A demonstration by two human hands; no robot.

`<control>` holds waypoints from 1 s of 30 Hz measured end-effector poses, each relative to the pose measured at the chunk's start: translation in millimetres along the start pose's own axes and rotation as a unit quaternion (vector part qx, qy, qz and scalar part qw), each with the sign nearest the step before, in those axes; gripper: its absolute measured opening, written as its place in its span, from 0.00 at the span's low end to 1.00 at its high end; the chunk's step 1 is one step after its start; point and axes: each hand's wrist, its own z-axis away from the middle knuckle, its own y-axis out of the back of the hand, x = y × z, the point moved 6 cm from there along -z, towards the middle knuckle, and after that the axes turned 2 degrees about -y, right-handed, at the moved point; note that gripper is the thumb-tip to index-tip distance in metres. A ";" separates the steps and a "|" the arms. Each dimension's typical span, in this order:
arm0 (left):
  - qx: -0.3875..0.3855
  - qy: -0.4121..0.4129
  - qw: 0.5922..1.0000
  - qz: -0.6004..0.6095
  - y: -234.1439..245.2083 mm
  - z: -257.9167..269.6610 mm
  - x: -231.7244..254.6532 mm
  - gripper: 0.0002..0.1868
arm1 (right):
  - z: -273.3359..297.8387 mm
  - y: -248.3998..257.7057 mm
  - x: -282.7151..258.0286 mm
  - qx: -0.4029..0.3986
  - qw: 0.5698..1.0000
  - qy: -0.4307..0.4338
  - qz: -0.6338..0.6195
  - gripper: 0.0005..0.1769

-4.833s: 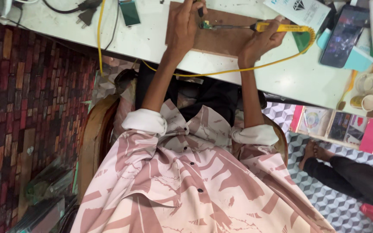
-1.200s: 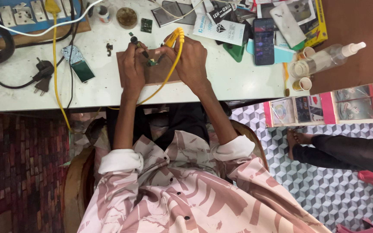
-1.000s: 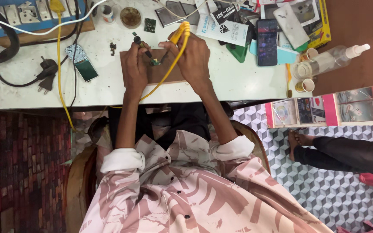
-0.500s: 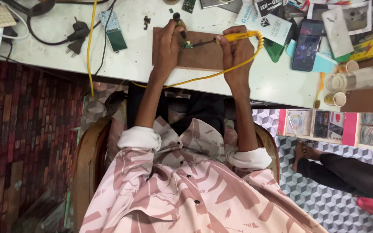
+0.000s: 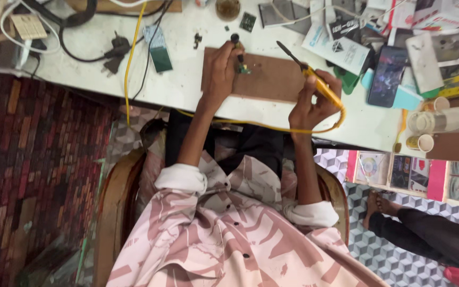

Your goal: The person uses a soldering iron and tweezers to work on a small green circuit board placed on a wooden board. They repeatedly apply heat to specific points on the board while holding it steady with tweezers.

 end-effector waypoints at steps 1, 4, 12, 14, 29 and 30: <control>-0.001 0.000 1.000 0.003 0.8 -1.4 1.7 0.06 | 1.0 2.8 9.3 0.015 0.998 -0.039 -0.042 0.12; -0.004 0.011 1.000 0.000 2.2 0.0 6.8 0.07 | 0.7 1.0 27.0 0.019 0.997 -0.038 -0.057 0.14; 0.011 0.020 1.000 -0.002 2.8 -3.5 10.7 0.06 | -31.3 -51.0 47.8 -0.067 0.996 0.000 -0.050 0.14; 0.013 0.013 1.000 -0.024 5.1 -2.5 11.2 0.05 | -35.4 -63.0 42.7 -0.109 0.994 0.011 -0.011 0.12; 0.030 0.040 0.994 -0.102 8.6 -6.1 13.1 0.05 | -35.5 -105.1 23.8 -0.302 0.931 0.176 0.102 0.14; 0.035 0.036 0.994 -0.102 9.8 -6.4 13.2 0.05 | -38.2 -107.3 25.4 -0.308 0.931 0.176 0.087 0.14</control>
